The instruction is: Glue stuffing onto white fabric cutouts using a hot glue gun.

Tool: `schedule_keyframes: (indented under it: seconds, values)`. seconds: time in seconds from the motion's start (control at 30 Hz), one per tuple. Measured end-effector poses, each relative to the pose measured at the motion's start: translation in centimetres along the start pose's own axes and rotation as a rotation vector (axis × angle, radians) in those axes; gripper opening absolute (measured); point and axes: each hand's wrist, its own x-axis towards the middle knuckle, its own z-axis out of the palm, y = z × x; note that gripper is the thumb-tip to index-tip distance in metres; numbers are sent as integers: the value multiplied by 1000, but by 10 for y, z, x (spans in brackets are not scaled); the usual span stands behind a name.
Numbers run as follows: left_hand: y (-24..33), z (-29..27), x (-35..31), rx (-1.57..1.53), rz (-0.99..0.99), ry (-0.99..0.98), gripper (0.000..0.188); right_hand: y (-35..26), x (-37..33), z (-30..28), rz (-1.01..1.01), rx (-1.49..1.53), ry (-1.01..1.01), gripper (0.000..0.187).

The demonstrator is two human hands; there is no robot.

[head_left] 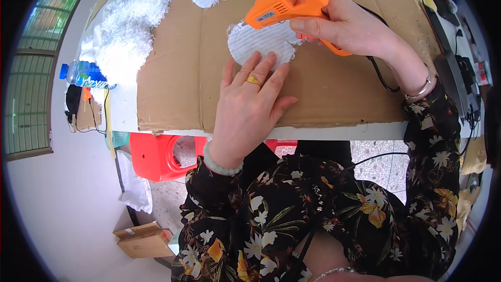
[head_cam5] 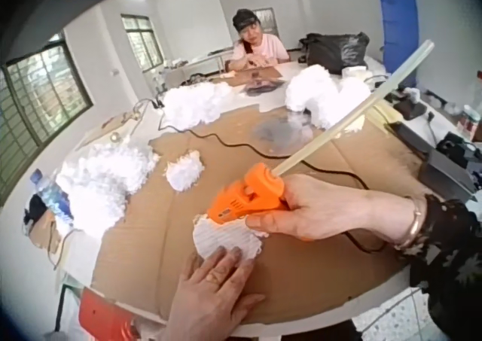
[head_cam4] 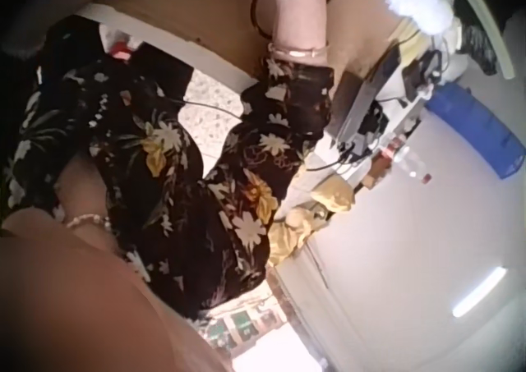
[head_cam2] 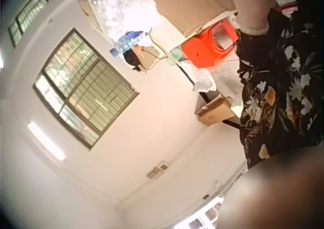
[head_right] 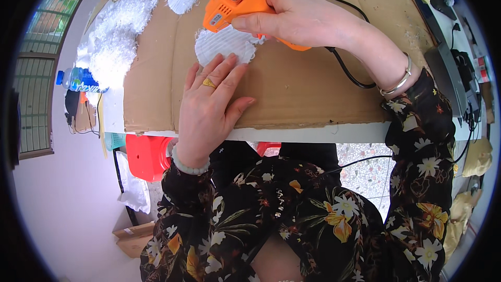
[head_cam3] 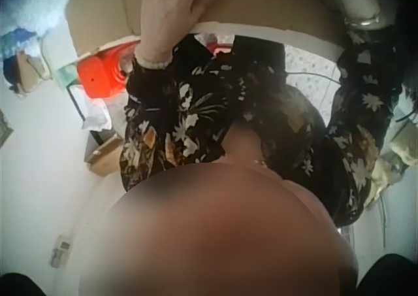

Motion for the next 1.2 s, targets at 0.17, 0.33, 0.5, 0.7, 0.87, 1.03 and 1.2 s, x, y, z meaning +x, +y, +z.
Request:
schedule_keyframes:
  seconds: [0.17,0.33,0.5,0.7,0.87,1.03,1.2]
  values:
    - [0,5,2,-48,18,40,46,9,5,3,3,-124,2,46]
    - [-1,6,1,-63,19,63,42,11,8,4,11,-162,-7,44]
    - [0,8,1,-70,23,70,41,10,7,4,-15,-268,3,40]
    - [1,9,3,-72,23,70,40,16,6,4,-62,-303,52,41]
    - [0,9,2,-73,10,73,40,7,4,-1,13,-366,0,40]
    - [-1,8,2,-76,7,68,39,13,-1,-6,-38,-322,41,37]
    - [-3,9,2,-72,2,59,40,15,-3,-11,-20,-324,34,35]
